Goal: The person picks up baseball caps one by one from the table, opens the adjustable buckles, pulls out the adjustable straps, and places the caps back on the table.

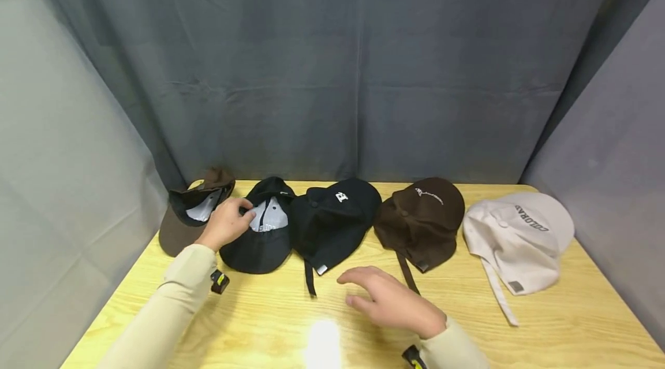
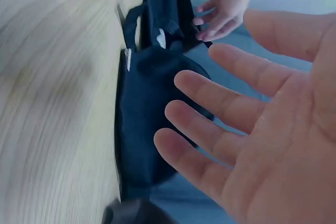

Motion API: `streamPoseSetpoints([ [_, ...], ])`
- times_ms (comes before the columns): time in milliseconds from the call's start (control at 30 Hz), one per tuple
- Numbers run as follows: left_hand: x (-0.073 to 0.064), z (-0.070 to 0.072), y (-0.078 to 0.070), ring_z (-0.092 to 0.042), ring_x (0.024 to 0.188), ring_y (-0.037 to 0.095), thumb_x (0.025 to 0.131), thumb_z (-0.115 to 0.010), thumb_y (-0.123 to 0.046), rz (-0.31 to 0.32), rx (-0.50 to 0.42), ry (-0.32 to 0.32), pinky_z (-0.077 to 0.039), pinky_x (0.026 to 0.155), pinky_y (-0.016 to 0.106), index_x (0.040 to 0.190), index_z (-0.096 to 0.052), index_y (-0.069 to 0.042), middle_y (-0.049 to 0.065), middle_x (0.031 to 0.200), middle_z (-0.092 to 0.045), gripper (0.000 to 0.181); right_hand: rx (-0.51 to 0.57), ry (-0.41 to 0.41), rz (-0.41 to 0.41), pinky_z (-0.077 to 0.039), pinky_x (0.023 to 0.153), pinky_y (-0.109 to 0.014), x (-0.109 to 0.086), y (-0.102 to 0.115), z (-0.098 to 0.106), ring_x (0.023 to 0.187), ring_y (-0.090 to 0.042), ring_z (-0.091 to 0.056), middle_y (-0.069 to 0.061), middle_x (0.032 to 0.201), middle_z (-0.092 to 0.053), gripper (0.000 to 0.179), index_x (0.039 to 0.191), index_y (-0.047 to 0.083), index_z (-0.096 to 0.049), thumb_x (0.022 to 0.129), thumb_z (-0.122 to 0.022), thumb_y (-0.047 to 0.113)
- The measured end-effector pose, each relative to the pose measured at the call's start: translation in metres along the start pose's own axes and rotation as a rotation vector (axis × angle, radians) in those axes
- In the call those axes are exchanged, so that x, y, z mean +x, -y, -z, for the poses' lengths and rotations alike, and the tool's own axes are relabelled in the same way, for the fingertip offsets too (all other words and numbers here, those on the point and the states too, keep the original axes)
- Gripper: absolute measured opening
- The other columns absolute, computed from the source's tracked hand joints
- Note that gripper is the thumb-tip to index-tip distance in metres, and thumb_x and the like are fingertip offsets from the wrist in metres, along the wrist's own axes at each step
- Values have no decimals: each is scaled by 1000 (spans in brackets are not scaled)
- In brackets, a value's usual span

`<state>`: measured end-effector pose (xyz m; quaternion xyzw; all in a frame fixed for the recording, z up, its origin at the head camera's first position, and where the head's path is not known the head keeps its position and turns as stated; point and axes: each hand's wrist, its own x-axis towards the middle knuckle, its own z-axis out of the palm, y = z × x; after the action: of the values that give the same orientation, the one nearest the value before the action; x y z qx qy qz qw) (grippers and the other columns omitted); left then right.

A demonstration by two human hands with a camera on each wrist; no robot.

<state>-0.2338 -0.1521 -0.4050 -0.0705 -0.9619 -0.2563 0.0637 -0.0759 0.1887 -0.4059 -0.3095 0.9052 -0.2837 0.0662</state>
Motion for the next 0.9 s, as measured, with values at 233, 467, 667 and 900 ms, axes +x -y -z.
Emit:
streamPoseSetpoints([
  [233, 42, -23, 1, -62, 112, 38, 91, -61, -12, -77, 30, -119, -48, 98, 51, 112, -69, -3, 19, 116, -65, 25, -43, -86, -16, -51, 100, -37, -36, 0, 2, 124, -26, -59, 2, 132, -63, 33, 130, 18, -61, 102, -54, 33],
  [467, 56, -33, 17, -57, 118, 42, 90, -66, -13, -60, 173, -58, -46, 100, 55, 128, -60, -4, 22, 127, -60, 40, 6, -9, -50, -50, 101, -35, -44, 3, -5, 129, -29, -55, 1, 137, -60, 39, 134, 19, -58, 102, -51, 40],
  [667, 49, -31, 35, -60, 111, 42, 92, -64, -17, 66, 243, 32, -44, 94, 61, 118, -65, -8, 21, 120, -61, 27, 3, 25, -52, -51, 102, -37, -42, 5, -10, 129, -27, -57, 0, 137, -60, 41, 134, 17, -59, 102, -51, 41],
  [900, 45, -18, 45, -65, 96, 41, 95, -57, -12, 48, 244, -63, -52, 84, 56, 109, -66, -6, 20, 110, -61, 18, 16, 45, -22, -51, 100, -34, -41, 5, -15, 127, -24, -58, 2, 135, -61, 37, 133, 17, -59, 101, -56, 35],
])
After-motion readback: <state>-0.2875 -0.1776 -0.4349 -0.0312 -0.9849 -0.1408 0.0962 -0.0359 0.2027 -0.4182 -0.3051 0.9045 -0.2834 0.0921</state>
